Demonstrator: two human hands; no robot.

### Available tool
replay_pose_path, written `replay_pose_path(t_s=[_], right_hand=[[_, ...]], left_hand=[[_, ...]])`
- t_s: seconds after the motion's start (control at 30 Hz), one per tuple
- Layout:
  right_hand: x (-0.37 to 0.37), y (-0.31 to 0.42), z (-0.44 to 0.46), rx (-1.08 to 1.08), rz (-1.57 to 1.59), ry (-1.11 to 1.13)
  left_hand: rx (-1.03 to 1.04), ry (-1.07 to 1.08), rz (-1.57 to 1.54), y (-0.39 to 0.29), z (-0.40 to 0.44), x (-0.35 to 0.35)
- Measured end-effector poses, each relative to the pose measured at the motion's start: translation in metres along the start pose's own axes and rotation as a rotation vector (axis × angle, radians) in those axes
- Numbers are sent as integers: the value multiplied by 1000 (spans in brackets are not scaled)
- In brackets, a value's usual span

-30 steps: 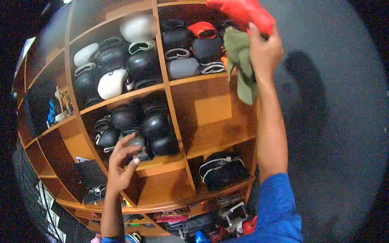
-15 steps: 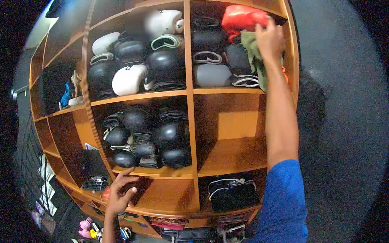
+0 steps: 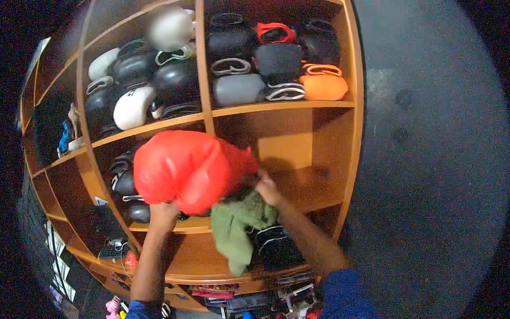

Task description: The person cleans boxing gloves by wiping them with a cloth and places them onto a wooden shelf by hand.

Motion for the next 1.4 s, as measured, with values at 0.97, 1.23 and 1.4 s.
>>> replay_pose_path(t_s=[0.97,1.23,1.4], right_hand=[[194,27,-149,130,-846,604],[177,63,-149,71,-765,479],[74,231,-154,-383,-937,-190]], left_hand=[[119,299,274,-53,-134,-43],[286,370,426,-93,-116,-44],[122,74,329,-37,-122,-111]])
Point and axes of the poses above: each hand's wrist, its own z-axis towards the middle knuckle, its own x-axis out of the palm, y = z × x, the point moved 9 cm from there along z, towards the middle knuckle, and after that the axes turned 13 degrees about x, right-handed, at the moved point
